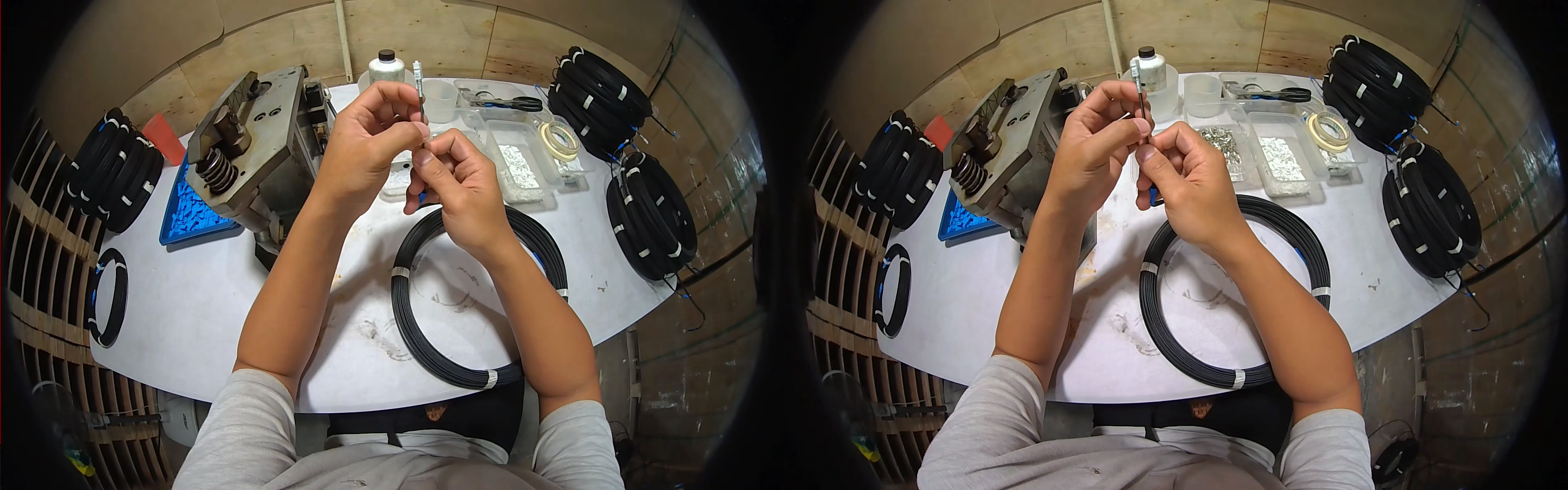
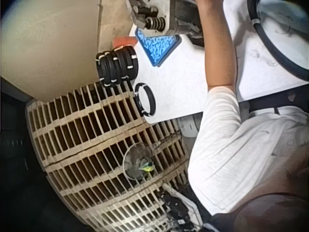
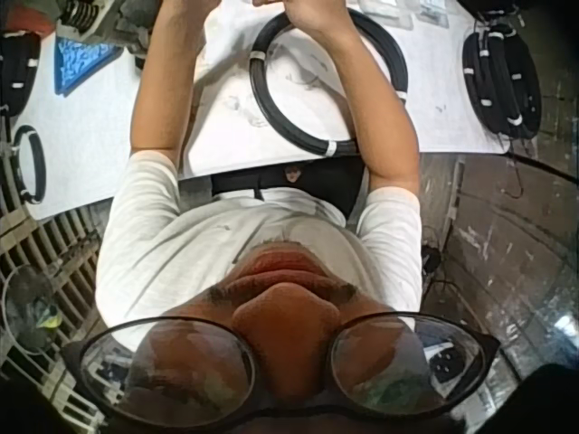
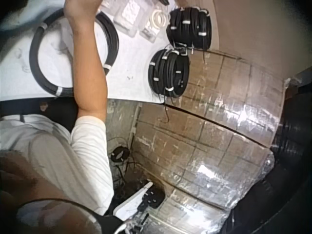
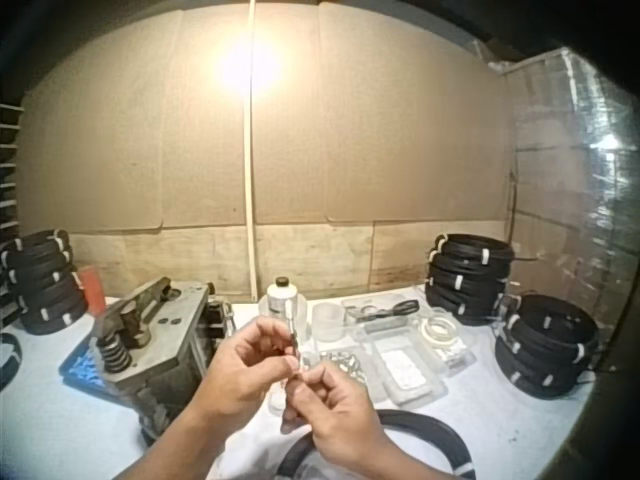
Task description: The person assembles electronic cable connectors by hand, attaching small connector pins and plastic connector housings to the end of a thick cable.
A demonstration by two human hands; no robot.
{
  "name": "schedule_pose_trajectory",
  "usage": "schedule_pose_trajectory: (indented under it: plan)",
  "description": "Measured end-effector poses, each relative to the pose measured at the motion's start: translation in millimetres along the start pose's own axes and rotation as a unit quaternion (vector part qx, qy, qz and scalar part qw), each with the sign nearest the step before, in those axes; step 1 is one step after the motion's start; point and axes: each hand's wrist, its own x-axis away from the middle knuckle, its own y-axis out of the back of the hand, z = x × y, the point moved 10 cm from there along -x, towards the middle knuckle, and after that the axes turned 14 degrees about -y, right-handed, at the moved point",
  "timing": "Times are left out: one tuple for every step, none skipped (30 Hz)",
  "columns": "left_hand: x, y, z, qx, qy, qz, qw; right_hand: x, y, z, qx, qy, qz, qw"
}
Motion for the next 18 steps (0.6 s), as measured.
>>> schedule_pose_trajectory:
  plan:
    - [0.0, 0.4, 0.8, 0.005, 0.004, 0.000, 1.000, 0.3, -0.9, 0.3, 0.006, 0.001, 0.002, 1.000]
    - [0.2, 0.2, 0.3, 0.005, 0.004, 0.000, 1.000, 0.3, -0.9, 0.0, 0.006, 0.001, 0.003, 1.000]
    - [0.6, 0.8, 0.4, 0.007, 0.009, -0.008, 1.000, 0.6, -1.4, 0.4, 0.016, 0.006, 0.003, 1.000]
    - [0.9, 1.7, 0.7, 0.008, 0.014, -0.016, 1.000, 1.0, -2.0, 1.0, 0.026, 0.011, 0.004, 1.000]
    - [0.9, 1.5, 0.4, 0.008, 0.014, -0.016, 1.000, 1.0, -2.2, 0.6, 0.027, 0.011, 0.004, 1.000]
    - [1.0, 0.8, 0.7, 0.018, 0.016, -0.016, 1.000, 1.1, -2.8, 0.4, 0.025, 0.012, 0.005, 1.000]
    - [1.2, 0.1, 1.0, 0.029, 0.018, -0.016, 0.999, 1.3, -3.1, 0.2, 0.024, 0.013, 0.006, 1.000]
    - [1.1, 0.5, 0.6, 0.029, 0.018, -0.016, 0.999, 1.5, -3.5, 0.0, 0.024, 0.013, 0.006, 1.000]
    - [1.2, 0.6, 0.9, 0.030, 0.021, -0.014, 0.999, 1.7, -4.2, -0.2, 0.021, 0.013, 0.008, 1.000]
    - [1.3, 0.8, 1.4, 0.032, 0.025, -0.012, 0.999, 1.8, -4.8, -0.4, 0.018, 0.013, 0.010, 1.000]
    - [1.4, 1.5, 1.5, 0.031, 0.025, -0.013, 0.999, 1.9, -5.6, -0.4, 0.018, 0.012, 0.011, 1.000]
    - [1.3, 1.6, 2.0, 0.038, 0.024, -0.014, 0.999, 1.9, -5.9, -0.3, 0.023, 0.011, 0.009, 1.000]
    - [1.2, 1.8, 2.3, 0.045, 0.024, -0.014, 0.999, 1.6, -6.3, -0.7, 0.028, 0.010, 0.007, 1.000]
    - [1.3, 1.6, 2.6, 0.045, 0.024, -0.016, 0.999, 1.2, -6.1, -1.9, 0.028, 0.008, 0.008, 1.000]
    - [1.6, -1.0, 3.3, 0.060, 0.029, -0.010, 0.998, 0.7, -5.9, -3.2, 0.025, 0.009, 0.010, 1.000]
    - [1.8, -3.5, 4.0, 0.075, 0.035, -0.005, 0.997, 0.7, -6.0, -3.9, 0.022, 0.011, 0.012, 1.000]
    - [1.6, -3.0, 4.5, 0.074, 0.035, -0.006, 0.997, 0.9, -6.5, -4.3, 0.022, 0.010, 0.013, 1.000]
    - [1.4, -3.6, 5.8, 0.083, 0.039, -0.005, 0.996, 1.2, -6.5, -4.3, 0.022, 0.005, 0.012, 1.000]
